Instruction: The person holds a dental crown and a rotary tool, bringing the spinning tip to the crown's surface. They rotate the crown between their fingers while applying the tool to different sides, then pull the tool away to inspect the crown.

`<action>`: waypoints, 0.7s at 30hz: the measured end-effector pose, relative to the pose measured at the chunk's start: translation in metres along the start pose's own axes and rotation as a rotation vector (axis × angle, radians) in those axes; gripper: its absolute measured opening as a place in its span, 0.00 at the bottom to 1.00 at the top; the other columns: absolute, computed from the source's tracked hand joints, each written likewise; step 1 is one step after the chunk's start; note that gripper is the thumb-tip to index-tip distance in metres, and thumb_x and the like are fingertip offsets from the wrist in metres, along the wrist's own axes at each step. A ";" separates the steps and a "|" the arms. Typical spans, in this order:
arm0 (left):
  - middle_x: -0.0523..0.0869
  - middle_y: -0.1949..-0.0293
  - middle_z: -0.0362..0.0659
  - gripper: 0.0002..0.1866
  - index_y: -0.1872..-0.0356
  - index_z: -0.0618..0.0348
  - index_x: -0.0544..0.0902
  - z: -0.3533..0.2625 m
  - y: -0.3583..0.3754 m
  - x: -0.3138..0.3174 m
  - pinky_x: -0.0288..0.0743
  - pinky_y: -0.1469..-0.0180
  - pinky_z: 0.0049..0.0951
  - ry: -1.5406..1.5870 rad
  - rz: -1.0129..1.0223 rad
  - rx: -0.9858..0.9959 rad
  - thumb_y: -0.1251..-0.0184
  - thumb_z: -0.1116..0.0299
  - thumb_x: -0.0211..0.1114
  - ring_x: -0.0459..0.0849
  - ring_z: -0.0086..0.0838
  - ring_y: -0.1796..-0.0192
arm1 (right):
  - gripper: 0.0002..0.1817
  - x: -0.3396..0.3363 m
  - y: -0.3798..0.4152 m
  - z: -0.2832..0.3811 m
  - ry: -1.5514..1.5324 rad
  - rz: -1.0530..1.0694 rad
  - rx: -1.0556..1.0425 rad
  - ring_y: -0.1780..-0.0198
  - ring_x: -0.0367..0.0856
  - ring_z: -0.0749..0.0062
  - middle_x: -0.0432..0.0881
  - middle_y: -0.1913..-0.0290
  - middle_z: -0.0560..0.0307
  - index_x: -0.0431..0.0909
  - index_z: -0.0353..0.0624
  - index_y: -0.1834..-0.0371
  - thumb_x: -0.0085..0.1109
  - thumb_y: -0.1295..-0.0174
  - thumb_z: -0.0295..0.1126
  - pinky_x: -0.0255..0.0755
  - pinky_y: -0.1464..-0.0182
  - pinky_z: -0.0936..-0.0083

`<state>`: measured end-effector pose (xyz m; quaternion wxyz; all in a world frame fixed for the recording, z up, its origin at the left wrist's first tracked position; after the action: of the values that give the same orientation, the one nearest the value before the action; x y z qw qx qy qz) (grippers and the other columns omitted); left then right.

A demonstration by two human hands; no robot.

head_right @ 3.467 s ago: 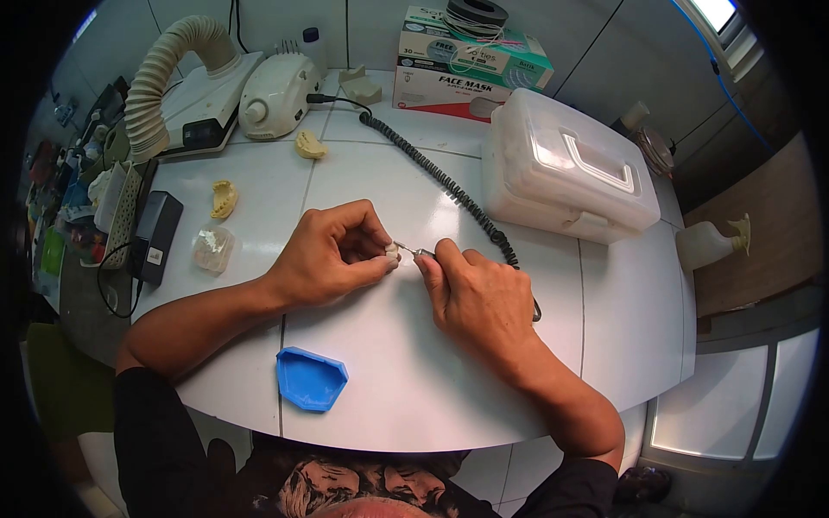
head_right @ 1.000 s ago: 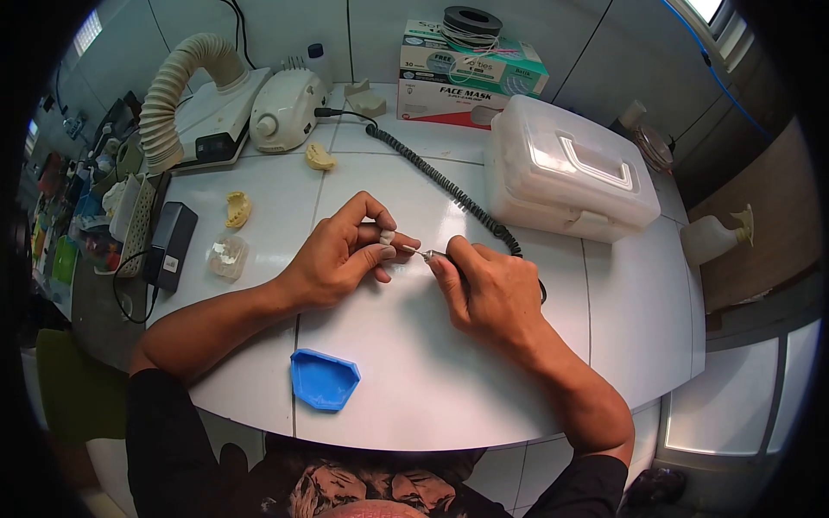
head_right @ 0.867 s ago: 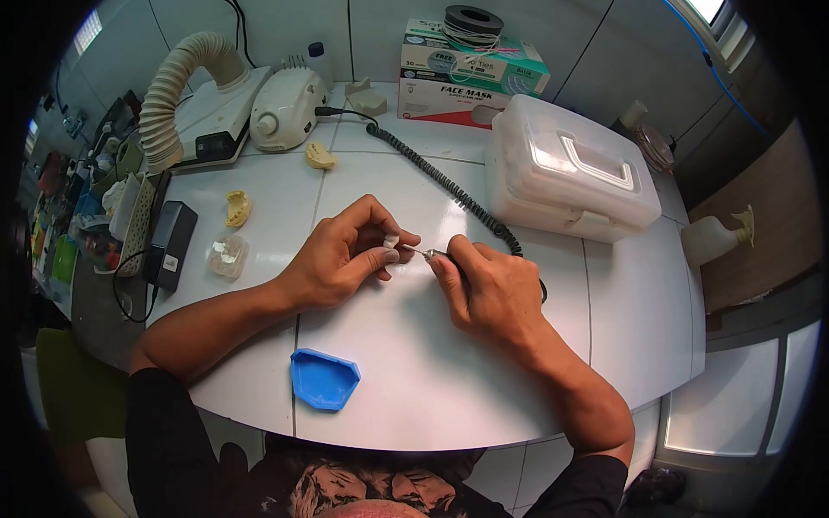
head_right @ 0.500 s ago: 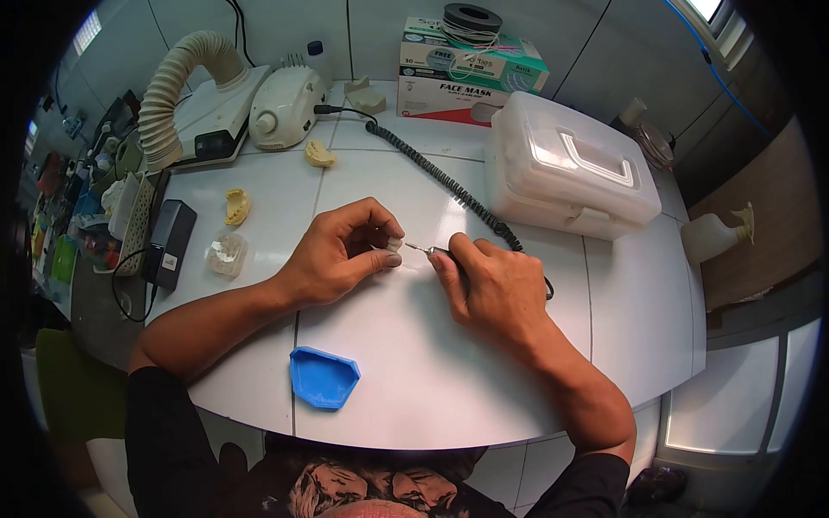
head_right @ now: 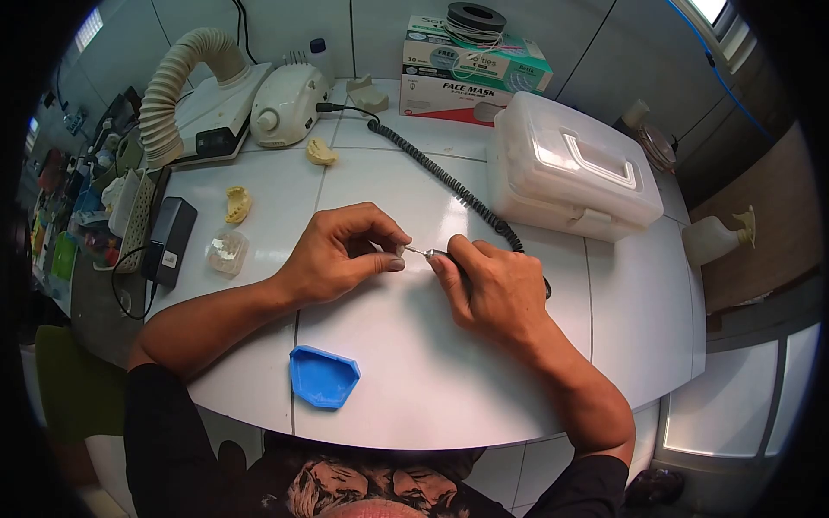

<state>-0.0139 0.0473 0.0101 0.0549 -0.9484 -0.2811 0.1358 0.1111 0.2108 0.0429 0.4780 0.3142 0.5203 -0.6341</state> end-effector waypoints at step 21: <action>0.93 0.57 0.39 0.13 0.46 0.65 0.89 0.002 0.001 0.000 0.85 0.48 0.22 -0.002 0.013 -0.118 0.27 0.73 0.78 0.91 0.18 0.55 | 0.15 0.000 -0.001 0.000 0.002 -0.021 0.001 0.79 0.82 0.52 0.83 0.76 0.55 0.80 0.46 0.63 0.64 0.20 0.43 0.72 0.75 0.57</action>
<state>-0.0137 0.0469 0.0082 -0.0023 -0.9517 -0.2824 0.1205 0.1105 0.2109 0.0427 0.4707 0.3095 0.5237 -0.6391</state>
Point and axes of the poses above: each hand's wrist, its own y-axis away from the middle knuckle, its own x-axis out of the palm, z = x × y, the point moved 6 cm from there along -y, towards the middle knuckle
